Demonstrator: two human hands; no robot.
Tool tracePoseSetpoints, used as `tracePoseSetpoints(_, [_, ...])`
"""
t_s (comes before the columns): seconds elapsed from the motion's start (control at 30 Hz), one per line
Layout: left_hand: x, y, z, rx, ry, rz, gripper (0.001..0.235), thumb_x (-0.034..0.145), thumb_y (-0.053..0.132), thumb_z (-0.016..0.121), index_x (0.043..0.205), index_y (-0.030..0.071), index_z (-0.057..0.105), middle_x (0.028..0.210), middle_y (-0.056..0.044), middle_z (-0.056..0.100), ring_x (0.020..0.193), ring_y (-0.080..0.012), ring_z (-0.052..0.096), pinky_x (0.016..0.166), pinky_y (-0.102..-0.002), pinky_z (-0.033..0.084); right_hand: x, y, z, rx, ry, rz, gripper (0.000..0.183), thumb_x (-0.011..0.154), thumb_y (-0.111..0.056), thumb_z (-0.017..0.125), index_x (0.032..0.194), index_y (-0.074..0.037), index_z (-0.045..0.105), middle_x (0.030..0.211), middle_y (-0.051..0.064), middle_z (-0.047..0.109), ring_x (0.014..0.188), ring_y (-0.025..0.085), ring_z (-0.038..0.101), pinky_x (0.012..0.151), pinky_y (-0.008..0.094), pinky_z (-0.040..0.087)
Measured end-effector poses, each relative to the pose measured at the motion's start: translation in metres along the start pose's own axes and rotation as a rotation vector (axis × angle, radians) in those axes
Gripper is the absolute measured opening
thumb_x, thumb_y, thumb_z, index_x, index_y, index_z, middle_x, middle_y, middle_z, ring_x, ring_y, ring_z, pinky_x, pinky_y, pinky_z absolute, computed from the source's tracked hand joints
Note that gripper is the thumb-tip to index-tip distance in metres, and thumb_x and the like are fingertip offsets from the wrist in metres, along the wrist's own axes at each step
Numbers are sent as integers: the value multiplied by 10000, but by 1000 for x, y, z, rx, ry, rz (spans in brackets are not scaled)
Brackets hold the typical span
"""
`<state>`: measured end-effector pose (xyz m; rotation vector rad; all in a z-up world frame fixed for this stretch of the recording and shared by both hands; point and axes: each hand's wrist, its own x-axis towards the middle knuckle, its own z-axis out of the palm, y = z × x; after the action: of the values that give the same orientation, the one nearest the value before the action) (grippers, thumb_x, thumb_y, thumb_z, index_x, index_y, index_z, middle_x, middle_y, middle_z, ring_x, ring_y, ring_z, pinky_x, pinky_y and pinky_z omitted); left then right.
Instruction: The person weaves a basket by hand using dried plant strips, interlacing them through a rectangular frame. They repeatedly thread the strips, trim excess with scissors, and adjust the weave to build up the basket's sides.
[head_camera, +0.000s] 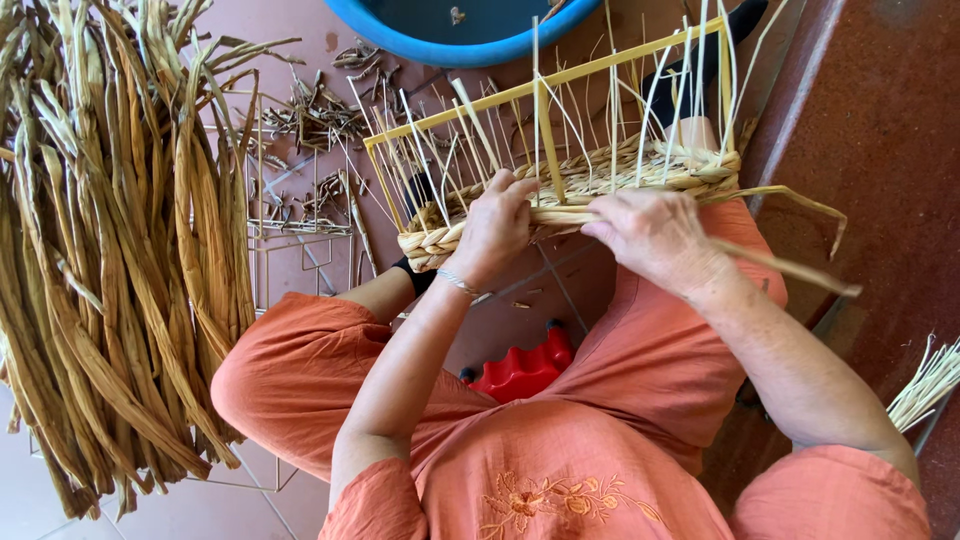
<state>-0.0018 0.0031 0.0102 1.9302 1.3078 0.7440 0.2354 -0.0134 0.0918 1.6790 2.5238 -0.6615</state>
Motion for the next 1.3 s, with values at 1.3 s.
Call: tracePoseSetpoints(1.3, [6,-6,29,13,197,-122,733,866,46,729,1477,-57,339,998,-159,648,675,-228,659,530,-347,569,0,27,29,-193,575,-392,501,823,-534,720,1011,-73,667,1152,137,545,887,286,649,735,384,610])
